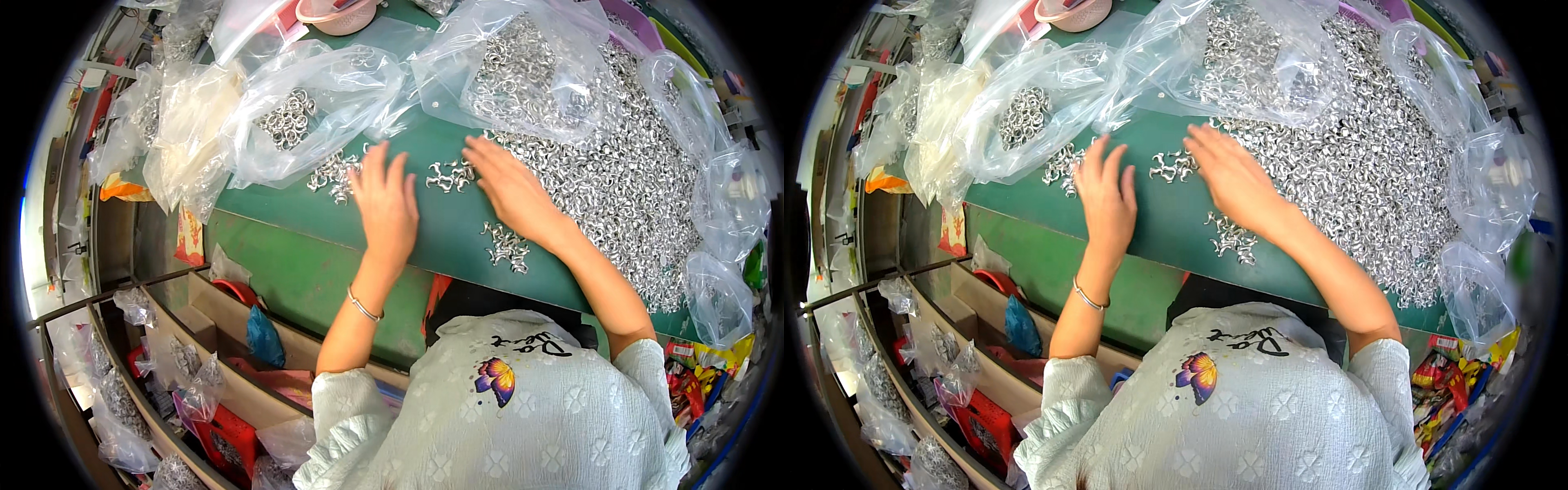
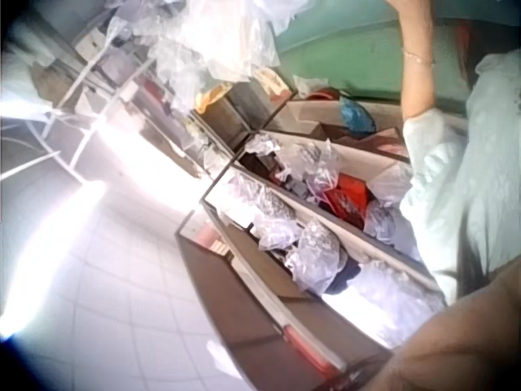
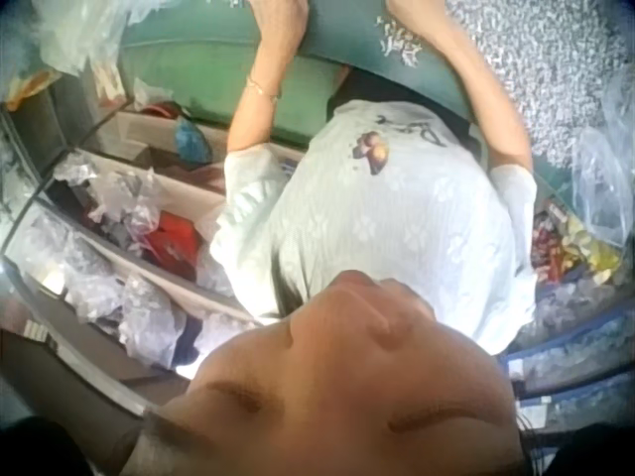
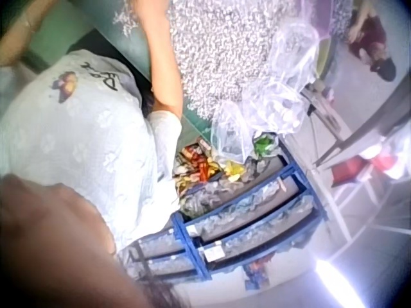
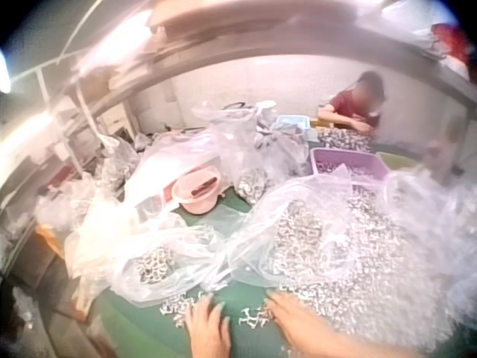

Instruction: The person sorts small metal rings and components by hand from a large pile on a green workbench, placing them into separate plastic bags.

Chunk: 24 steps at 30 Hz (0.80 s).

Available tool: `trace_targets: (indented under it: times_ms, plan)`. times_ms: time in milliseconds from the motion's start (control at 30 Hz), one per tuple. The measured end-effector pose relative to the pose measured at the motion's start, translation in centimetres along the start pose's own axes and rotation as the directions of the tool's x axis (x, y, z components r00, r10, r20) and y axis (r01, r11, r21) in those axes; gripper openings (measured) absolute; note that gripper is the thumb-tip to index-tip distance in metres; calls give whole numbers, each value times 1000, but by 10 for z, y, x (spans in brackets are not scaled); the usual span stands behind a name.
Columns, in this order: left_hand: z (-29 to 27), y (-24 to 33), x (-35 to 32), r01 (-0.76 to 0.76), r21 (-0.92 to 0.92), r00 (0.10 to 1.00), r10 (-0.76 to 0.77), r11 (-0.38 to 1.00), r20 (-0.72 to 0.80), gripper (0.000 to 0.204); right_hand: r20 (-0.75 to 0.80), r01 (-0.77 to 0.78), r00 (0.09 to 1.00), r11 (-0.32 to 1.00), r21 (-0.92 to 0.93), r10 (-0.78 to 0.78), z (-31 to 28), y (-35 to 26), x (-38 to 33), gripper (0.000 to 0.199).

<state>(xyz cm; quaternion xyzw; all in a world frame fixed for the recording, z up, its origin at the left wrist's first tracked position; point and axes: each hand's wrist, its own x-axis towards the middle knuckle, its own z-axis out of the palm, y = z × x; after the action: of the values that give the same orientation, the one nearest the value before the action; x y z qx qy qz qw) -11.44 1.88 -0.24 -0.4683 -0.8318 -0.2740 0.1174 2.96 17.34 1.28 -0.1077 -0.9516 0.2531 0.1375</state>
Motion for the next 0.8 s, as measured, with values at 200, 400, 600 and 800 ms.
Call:
trace_targets:
  times_ms: [200, 400, 600, 800]
  plan:
    - [15, 33, -9, 0, -318, 987, 51, 948, 153, 39, 57, 95, 995, 964, -247, -84, 4, 3, 5, 40]
    - [-2, 32, -18, 121, -388, 986, -64, 914, 156, 39, -35, 38, 999, 999, -30, -39, 0, -3, -5, 36]
    - [-1, 25, -12, 116, -443, 971, -7, 889, 240, 33, 99, -1, 995, 998, 57, -4, 10, -12, 2, 28]
    - [-5, 19, 4, 69, -422, 982, 14, 904, 191, 30, 19, -131, 991, 971, 201, 130, -2, 2, 14, 24]
